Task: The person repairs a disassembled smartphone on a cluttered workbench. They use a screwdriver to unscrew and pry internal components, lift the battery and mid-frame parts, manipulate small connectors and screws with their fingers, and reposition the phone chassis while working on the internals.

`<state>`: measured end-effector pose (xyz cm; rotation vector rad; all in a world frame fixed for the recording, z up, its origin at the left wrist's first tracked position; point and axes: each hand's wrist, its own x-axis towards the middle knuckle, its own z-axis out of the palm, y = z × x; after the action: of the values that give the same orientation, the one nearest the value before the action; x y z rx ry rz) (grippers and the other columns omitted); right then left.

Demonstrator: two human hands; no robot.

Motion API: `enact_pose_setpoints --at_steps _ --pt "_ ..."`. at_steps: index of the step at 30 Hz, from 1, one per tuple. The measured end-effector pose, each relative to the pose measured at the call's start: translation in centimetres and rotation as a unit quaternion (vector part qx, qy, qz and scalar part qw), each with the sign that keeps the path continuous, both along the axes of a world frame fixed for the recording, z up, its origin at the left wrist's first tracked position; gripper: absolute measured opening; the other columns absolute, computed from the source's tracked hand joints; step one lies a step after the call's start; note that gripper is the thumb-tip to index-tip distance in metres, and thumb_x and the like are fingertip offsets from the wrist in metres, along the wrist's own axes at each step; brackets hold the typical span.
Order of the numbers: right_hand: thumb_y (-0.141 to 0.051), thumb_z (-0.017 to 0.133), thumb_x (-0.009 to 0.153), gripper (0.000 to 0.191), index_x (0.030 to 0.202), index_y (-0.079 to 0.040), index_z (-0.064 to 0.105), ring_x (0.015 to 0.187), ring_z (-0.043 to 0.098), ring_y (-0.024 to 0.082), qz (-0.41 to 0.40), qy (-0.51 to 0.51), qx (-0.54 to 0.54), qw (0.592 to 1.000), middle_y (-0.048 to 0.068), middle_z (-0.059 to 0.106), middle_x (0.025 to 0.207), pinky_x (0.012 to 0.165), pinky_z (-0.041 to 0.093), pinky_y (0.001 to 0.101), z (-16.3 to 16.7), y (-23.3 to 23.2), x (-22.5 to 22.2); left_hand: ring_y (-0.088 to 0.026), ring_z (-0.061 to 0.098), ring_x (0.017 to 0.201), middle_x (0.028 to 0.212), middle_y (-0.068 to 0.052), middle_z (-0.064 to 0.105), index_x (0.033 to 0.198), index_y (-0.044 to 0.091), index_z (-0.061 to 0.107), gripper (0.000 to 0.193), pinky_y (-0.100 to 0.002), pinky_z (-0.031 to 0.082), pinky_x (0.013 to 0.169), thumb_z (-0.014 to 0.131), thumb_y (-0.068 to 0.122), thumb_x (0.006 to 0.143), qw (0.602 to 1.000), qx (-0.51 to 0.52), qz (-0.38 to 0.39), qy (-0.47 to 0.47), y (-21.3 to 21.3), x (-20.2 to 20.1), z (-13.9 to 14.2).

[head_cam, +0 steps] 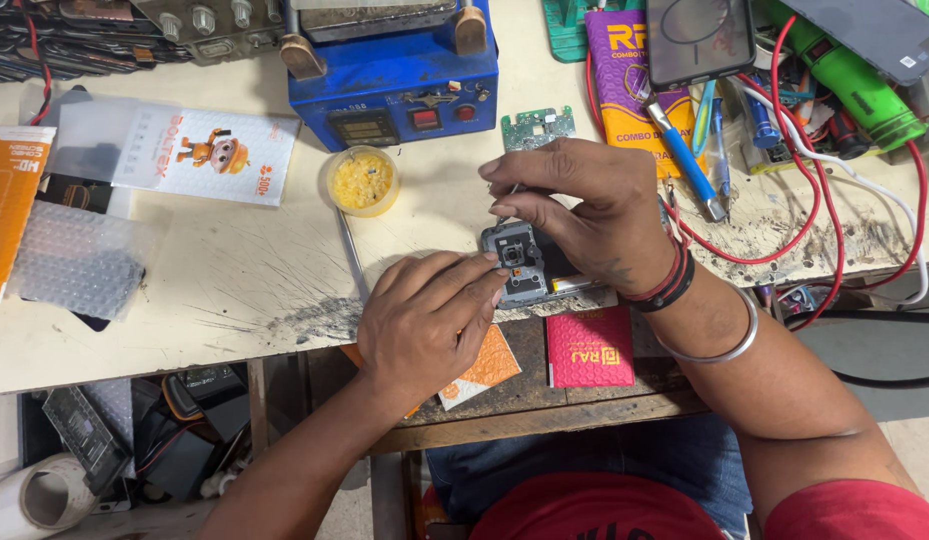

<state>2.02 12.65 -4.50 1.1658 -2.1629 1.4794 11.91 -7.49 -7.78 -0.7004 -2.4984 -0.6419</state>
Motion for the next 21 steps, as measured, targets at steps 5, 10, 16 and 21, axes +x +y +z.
enact_pose_setpoints --at_steps 5,10,16,21 --pt "-0.004 0.077 0.097 0.019 0.116 -0.005 0.073 0.1 0.076 0.02 0.052 0.013 -0.004 0.999 0.01 0.076 0.11 0.085 0.061 0.0301 -0.34 0.22 0.0 -0.018 0.067 0.108 0.118 0.0 0.076 0.111 0.011 0.079 0.02 -0.037 0.051 0.092 0.077 0.018 0.092 1.0 0.003 0.0 0.005 -0.03 0.2 -0.09" --pt "-0.003 0.074 0.099 0.018 0.117 -0.006 0.073 0.104 0.077 0.021 0.071 0.002 -0.002 0.997 0.009 0.076 0.112 0.089 0.062 0.0298 -0.4 0.05 0.06 -0.019 0.067 0.107 0.117 -0.001 0.076 0.111 0.01 0.079 0.021 -0.036 0.051 0.092 0.077 0.018 0.092 1.0 0.001 -0.002 0.008 0.05 0.26 0.04" --pt "-0.007 0.079 0.095 0.024 0.118 -0.006 0.072 0.105 0.075 0.021 0.079 -0.013 -0.008 0.997 0.011 0.074 0.114 0.09 0.061 0.0309 -0.38 0.13 0.23 -0.019 0.066 0.107 0.117 -0.001 0.075 0.11 0.01 0.079 0.021 -0.037 0.05 0.092 0.077 0.017 0.091 1.0 0.002 0.001 0.005 0.22 0.29 0.02" --pt "-0.007 0.081 0.093 0.021 0.113 -0.009 0.076 0.094 0.075 0.017 0.069 -0.015 -0.002 0.998 0.007 0.076 0.104 0.078 0.059 0.0267 -0.56 0.62 0.22 -0.02 0.066 0.109 0.118 -0.001 0.075 0.111 0.01 0.079 0.022 -0.037 0.05 0.093 0.076 0.017 0.091 1.0 -0.001 -0.001 0.005 0.48 0.35 0.02"
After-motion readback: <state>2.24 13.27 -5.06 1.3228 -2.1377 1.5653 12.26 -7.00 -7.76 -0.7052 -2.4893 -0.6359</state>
